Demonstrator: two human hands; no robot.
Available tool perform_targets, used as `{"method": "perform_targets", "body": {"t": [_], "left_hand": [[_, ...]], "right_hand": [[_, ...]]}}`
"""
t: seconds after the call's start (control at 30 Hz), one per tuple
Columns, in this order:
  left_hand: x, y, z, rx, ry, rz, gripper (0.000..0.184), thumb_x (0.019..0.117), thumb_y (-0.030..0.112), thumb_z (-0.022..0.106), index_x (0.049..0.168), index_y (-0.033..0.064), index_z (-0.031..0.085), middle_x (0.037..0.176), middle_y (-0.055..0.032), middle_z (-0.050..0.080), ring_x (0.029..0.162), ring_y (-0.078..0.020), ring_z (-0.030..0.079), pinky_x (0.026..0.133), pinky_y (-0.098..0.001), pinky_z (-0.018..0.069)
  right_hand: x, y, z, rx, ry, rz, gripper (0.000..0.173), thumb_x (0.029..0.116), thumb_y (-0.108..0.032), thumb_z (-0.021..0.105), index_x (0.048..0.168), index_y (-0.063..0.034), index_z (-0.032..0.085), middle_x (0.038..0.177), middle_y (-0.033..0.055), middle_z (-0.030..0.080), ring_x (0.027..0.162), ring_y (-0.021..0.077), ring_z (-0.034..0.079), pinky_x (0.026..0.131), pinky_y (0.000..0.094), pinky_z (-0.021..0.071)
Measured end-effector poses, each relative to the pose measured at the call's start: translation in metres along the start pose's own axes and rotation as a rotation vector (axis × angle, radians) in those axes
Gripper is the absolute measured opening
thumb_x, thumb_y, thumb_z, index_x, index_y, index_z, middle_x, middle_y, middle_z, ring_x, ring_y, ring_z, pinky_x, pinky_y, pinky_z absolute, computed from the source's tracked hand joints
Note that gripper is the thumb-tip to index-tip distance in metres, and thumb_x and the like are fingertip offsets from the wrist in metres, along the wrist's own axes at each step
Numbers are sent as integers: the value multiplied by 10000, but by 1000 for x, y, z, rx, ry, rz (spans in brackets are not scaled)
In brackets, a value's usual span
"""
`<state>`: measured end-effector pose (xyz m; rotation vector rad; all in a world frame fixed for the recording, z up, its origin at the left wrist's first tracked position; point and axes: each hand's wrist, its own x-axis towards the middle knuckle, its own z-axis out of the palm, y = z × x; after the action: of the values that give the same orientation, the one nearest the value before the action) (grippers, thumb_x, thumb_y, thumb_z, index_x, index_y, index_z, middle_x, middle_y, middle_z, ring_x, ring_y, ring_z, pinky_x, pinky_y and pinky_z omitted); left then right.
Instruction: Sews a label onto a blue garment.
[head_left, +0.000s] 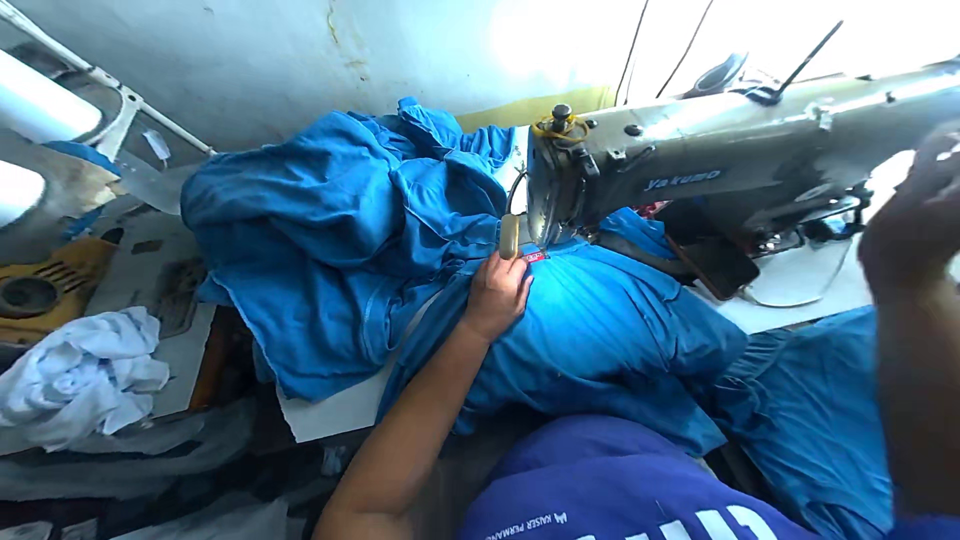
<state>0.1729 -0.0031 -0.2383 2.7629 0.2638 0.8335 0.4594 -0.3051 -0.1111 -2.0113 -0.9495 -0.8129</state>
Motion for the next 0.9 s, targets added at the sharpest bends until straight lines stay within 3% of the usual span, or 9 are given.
{"method": "perform_targets", "body": {"t": [0.07, 0.13, 0.27, 0.37, 0.53, 0.63, 0.67, 0.8, 0.9], "left_hand": [[0, 2, -1, 66, -32, 40, 229, 971, 157, 632, 1070, -16, 745, 1182, -175, 715, 1102, -354, 684, 939, -512, 546], [2, 9, -5, 128, -140, 4, 275, 1006, 133, 597, 1191, -28, 723, 1246, -188, 697, 1129, -370, 676, 942, -534, 540], [7, 51, -15, 245, -412, -187, 384, 996, -53, 498, 1370, -109, 571, 1474, -284, 528, 1358, -439, 536, 1076, -537, 477], [2, 59, -11, 144, -446, -295, 453, 1080, 157, 456, 1443, -111, 489, 1574, -310, 389, 1488, -462, 353, 1201, -563, 313], [-7, 57, 3, 11, -280, -319, 598, 1065, 410, 495, 1431, -61, 540, 1577, -258, 422, 1502, -485, 308, 1198, -680, 217], [-5, 51, 3, -111, -195, -306, 582, 1055, 442, 492, 1391, -22, 596, 1506, -217, 529, 1476, -464, 372, 1193, -703, 198], [-4, 49, 3, -144, -184, -287, 577, 1041, 450, 514, 1365, -14, 624, 1480, -213, 557, 1465, -460, 393, 1187, -710, 200], [5, 39, -6, -145, -281, -212, 399, 1038, 259, 581, 1338, 9, 664, 1466, -196, 578, 1456, -437, 422, 1174, -723, 222], [19, 44, -9, -42, -407, -271, 363, 1038, 49, 470, 1342, 32, 667, 1493, -162, 566, 1471, -406, 416, 1166, -694, 270]], "right_hand": [[-61, -38, 9, 167, -295, -177, 342, 1030, -154, 537, 1201, 122, 645, 1245, 312, 641, 1199, 419, 621, 1035, 526, 503], [-101, -60, 31, 249, -637, -220, 362, 1000, -230, 610, 1241, 28, 692, 1336, 228, 636, 1294, 404, 574, 1060, 578, 469], [-133, -62, 64, 99, -756, -272, 382, 1032, -190, 591, 1320, 57, 636, 1279, 256, 659, 1200, 452, 622, 946, 604, 514], [-128, -68, 69, 68, -788, -223, 364, 1022, -79, 584, 1342, 96, 597, 1208, 299, 631, 1061, 455, 669, 861, 559, 569], [-93, -105, 70, 403, -1305, 47, 412, 987, -28, 582, 1377, 97, 550, 1043, 249, 655, 895, 326, 643, 838, 475, 530], [-96, -143, 80, 931, -1496, 489, 29, 995, -36, 578, 967, -40, 581, 688, -23, 545, 577, 13, 490, 566, 174, 430], [-100, -155, 83, 1108, -1527, 771, 131, 1029, -35, 527, 910, -86, 543, 664, -63, 527, 559, -18, 492, 558, 142, 438], [-113, -185, 87, 1382, -1153, 1563, 225, 1037, -37, 468, 853, -93, 586, 668, -4, 616, 609, 49, 622, 615, 194, 545], [-112, -176, 87, 1410, -1063, 1586, 180, 1035, -31, 463, 931, -55, 608, 709, 14, 630, 634, 57, 634, 636, 195, 557]]}}
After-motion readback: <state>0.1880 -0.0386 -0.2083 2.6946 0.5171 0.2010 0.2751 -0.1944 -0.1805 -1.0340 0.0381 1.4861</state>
